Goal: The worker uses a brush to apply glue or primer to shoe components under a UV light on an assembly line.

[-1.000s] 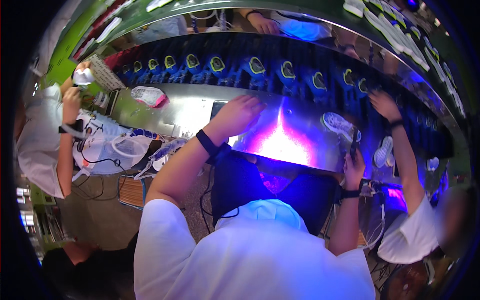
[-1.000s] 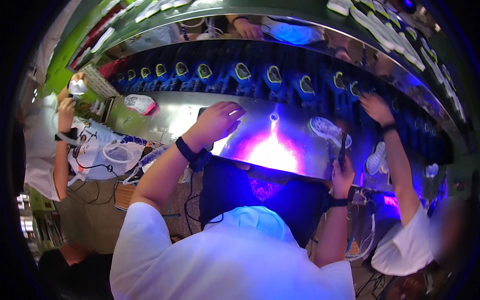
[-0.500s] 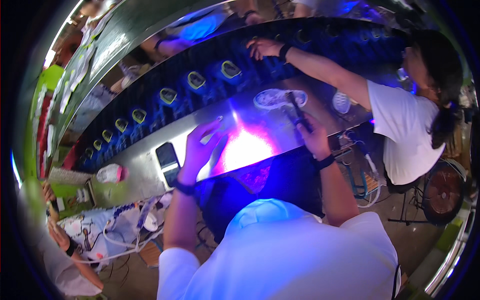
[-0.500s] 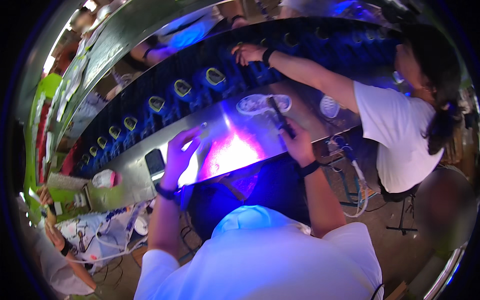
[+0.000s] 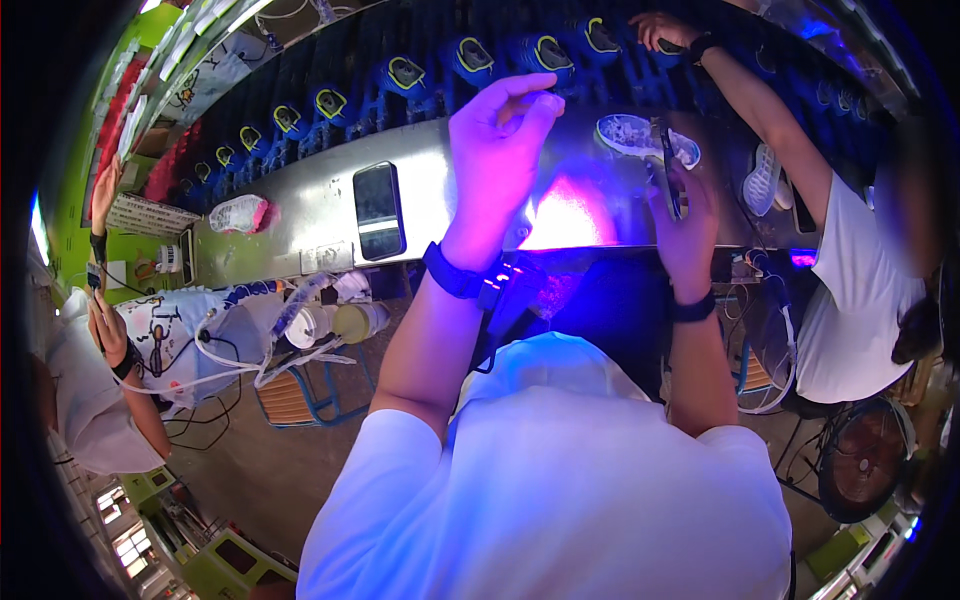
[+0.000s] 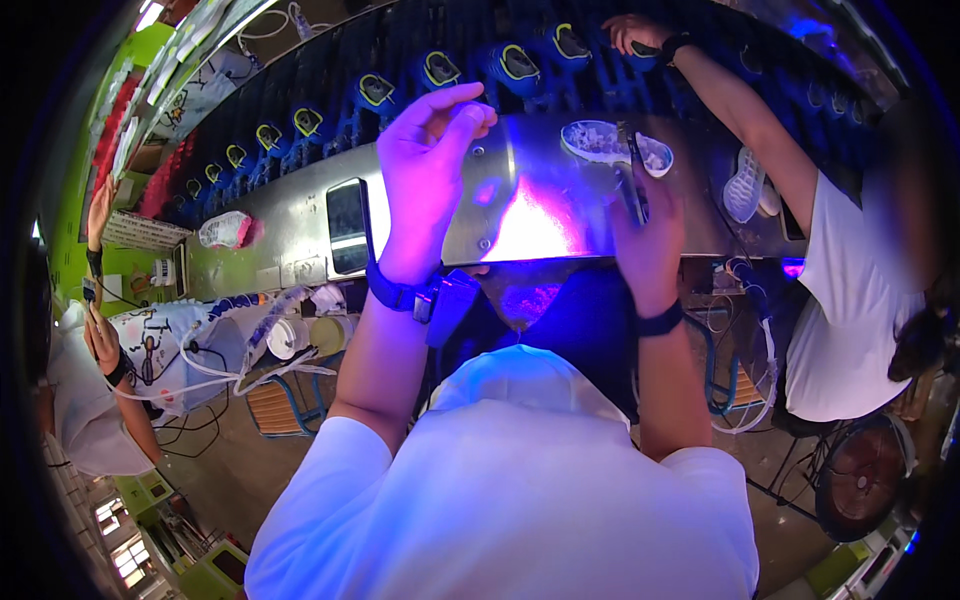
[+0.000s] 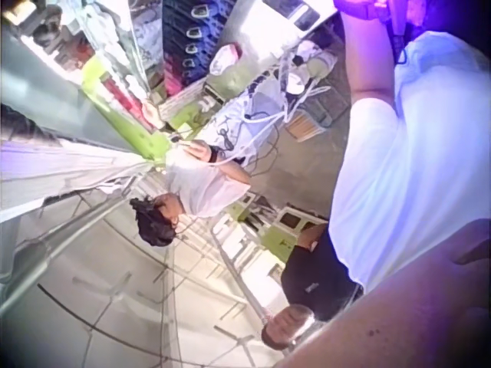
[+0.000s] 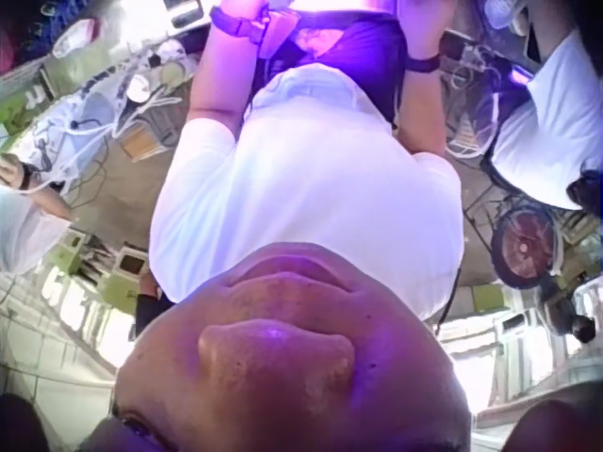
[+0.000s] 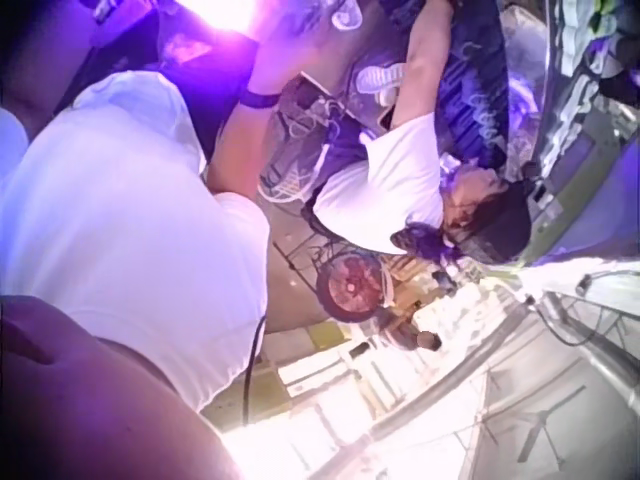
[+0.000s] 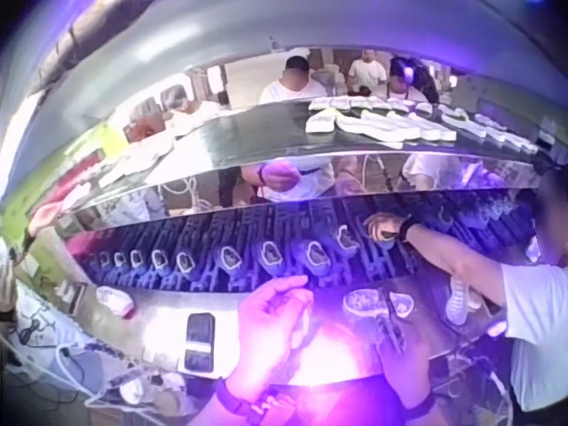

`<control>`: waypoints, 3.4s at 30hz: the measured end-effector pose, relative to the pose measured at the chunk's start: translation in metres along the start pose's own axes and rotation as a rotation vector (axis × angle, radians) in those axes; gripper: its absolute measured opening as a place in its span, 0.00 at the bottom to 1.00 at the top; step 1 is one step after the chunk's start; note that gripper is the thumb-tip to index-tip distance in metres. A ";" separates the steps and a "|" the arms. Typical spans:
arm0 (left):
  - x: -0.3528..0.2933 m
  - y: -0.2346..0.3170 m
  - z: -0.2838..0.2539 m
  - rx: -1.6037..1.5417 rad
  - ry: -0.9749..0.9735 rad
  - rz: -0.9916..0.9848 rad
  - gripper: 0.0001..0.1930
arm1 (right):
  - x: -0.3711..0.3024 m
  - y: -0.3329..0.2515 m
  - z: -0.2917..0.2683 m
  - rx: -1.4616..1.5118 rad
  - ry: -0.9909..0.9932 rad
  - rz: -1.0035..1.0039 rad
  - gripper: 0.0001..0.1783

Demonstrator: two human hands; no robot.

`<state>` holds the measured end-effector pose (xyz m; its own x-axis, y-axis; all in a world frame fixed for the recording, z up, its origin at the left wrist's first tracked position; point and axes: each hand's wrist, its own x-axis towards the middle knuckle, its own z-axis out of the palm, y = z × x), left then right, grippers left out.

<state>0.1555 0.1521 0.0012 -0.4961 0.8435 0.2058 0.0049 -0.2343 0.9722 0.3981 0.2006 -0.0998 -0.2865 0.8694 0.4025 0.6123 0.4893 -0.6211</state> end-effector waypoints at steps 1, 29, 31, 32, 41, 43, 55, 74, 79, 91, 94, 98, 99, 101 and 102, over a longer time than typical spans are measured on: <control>0.000 0.006 0.004 -0.012 -0.003 0.000 0.14 | -0.008 -0.015 -0.005 0.235 -0.104 0.157 0.28; -0.040 0.025 0.039 -0.036 -0.005 -0.006 0.10 | -0.049 -0.137 -0.013 1.294 -0.837 0.500 0.35; -0.039 0.026 0.039 -0.068 -0.011 -0.038 0.10 | -0.051 -0.136 -0.010 1.316 -0.821 0.485 0.35; -0.038 0.026 0.037 -0.101 -0.022 -0.074 0.09 | -0.052 -0.135 -0.008 1.335 -0.799 0.469 0.35; -0.026 -0.015 0.026 0.268 -0.138 0.121 0.11 | -0.034 -0.107 -0.023 1.010 -0.867 0.359 0.42; -0.013 -0.027 0.004 0.482 -0.248 0.204 0.12 | -0.013 -0.076 -0.036 0.812 -0.746 0.328 0.41; 0.157 -0.127 0.026 1.293 -0.640 0.419 0.31 | -0.002 0.096 0.011 0.818 -0.228 0.591 0.20; 0.190 -0.145 0.067 1.097 -0.514 0.513 0.36 | -0.013 0.125 0.013 0.951 -0.115 0.545 0.18; 0.090 -0.040 0.006 1.146 -1.053 0.574 0.38 | -0.005 0.121 0.006 0.913 -0.127 0.518 0.19; -0.042 -0.041 -0.034 1.540 -0.752 -0.178 0.41 | -0.017 0.074 -0.016 0.598 -0.203 0.548 0.16; -0.035 -0.058 -0.056 1.140 -0.605 -0.117 0.39 | -0.025 0.048 -0.029 0.572 -0.170 0.531 0.15; -0.064 -0.028 -0.042 0.661 -0.320 0.160 0.36 | -0.024 0.010 -0.053 0.785 -0.207 0.561 0.16; -0.070 -0.027 -0.045 0.661 -0.313 0.158 0.36 | -0.021 -0.003 -0.060 0.784 -0.213 0.557 0.16; -0.078 -0.032 -0.050 0.681 -0.276 0.649 0.35 | -0.016 -0.022 -0.069 0.769 -0.292 0.488 0.16; -0.080 -0.028 -0.049 0.682 -0.271 0.648 0.35 | -0.015 -0.026 -0.070 0.767 -0.296 0.486 0.16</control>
<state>0.1530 0.0675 -0.0481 -0.0041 0.7522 0.6589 0.7492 -0.4341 0.5002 0.4381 0.1695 -0.0426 -0.3669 0.9201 -0.1369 0.0932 -0.1101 -0.9895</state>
